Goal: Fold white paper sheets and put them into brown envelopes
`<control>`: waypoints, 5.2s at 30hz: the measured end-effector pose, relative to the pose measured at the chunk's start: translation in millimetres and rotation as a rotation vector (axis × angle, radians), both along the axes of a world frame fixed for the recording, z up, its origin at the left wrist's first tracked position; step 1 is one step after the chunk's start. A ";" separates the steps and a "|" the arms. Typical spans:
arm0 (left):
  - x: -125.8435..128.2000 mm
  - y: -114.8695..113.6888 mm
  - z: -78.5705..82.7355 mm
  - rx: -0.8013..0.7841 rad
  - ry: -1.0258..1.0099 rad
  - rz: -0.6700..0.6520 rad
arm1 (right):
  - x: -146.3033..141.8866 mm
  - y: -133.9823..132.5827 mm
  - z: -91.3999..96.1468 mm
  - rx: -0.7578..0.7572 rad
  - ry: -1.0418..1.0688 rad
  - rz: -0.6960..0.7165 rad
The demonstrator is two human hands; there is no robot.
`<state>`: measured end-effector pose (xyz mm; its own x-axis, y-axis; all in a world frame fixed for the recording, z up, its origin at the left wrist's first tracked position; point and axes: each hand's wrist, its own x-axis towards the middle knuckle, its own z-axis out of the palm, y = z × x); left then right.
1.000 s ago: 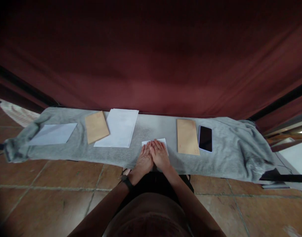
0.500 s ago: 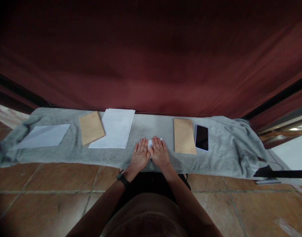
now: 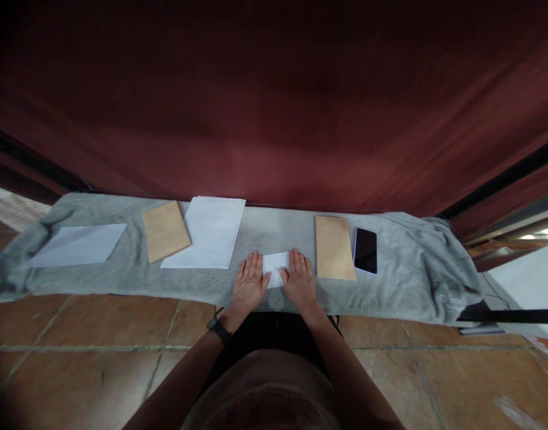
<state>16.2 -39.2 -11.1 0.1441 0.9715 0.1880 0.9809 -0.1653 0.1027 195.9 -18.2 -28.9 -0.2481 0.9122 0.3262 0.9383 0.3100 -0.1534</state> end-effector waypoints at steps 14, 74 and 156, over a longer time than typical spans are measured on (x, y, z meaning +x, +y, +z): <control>-7.8 -5.4 2.7 -0.017 -0.005 0.039 | 22.8 7.1 17.2 0.079 -0.027 -0.199; -6.8 -9.5 9.6 -0.046 0.020 -0.269 | -23.2 -1.9 14.6 -0.128 0.049 0.182; -44.2 -36.4 12.6 -0.047 0.042 -0.335 | 14.3 -43.2 -4.2 0.066 -0.024 0.123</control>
